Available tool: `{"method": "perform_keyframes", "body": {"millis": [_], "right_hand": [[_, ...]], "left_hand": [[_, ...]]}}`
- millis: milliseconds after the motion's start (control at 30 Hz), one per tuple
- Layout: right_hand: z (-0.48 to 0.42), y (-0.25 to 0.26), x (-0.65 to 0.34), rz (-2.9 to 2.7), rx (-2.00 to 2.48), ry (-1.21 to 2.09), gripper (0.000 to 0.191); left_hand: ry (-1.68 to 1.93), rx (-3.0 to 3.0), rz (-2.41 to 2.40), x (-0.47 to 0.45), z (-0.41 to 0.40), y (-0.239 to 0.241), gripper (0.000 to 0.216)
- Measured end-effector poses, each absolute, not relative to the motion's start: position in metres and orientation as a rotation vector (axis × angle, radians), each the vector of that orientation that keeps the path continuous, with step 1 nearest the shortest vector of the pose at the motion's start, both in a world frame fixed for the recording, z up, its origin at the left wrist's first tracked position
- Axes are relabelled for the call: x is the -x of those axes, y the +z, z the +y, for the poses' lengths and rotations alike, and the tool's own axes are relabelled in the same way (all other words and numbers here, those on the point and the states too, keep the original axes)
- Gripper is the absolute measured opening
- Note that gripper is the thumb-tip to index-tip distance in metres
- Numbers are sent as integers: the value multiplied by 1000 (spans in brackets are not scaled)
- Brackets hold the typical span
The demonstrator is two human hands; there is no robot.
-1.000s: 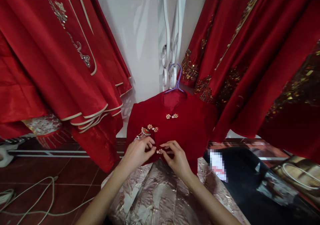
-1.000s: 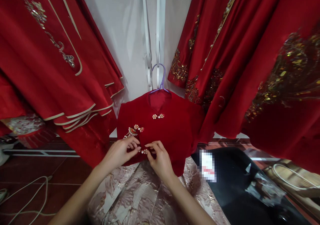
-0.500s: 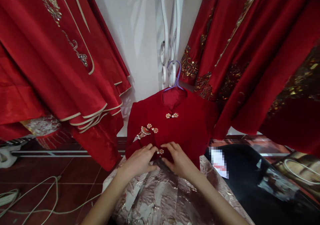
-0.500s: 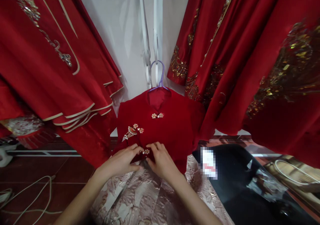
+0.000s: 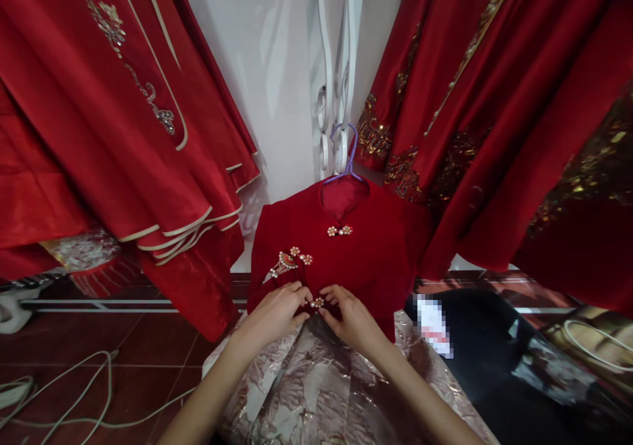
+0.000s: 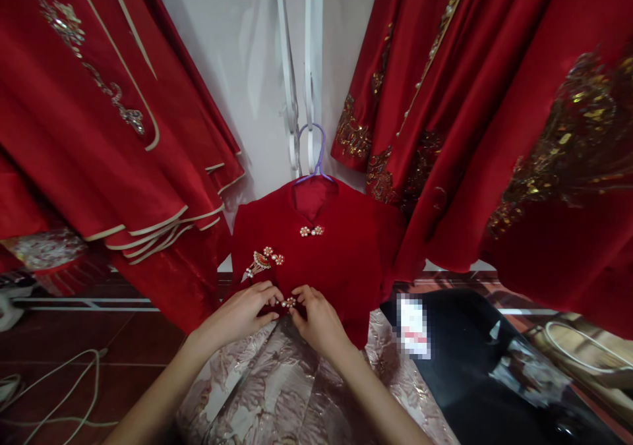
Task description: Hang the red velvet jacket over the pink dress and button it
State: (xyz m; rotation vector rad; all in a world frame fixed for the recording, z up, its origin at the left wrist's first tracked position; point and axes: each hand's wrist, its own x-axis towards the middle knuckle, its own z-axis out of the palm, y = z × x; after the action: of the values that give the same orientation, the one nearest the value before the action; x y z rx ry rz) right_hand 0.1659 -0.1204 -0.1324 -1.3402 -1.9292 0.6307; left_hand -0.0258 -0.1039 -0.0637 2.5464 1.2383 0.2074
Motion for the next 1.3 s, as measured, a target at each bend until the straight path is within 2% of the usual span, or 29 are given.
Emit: {"method": "perform_keyframes", "body": {"millis": [200,600,933,1133,1300], "right_hand": [[-113,-148,-160,-1789,1278,790,17],[-119,-134,-154,-1693,1169,828,2],[-122,-125,-153,-1637,1141,908,4],[-121,-102,-178,-1681,1137,1158,13],[-123,-80,-205,-1743,1104,1356,16]], "left_hand": [[174,-2580,1317,20,-102,-68,11],[288,-2626,1255,20,-99,-69,2],[369,-2548,1213,22,-100,-65,8],[637,-2416,1176,19,-96,-58,16],[1031,-2452,1448,18,-73,-59,27]]}}
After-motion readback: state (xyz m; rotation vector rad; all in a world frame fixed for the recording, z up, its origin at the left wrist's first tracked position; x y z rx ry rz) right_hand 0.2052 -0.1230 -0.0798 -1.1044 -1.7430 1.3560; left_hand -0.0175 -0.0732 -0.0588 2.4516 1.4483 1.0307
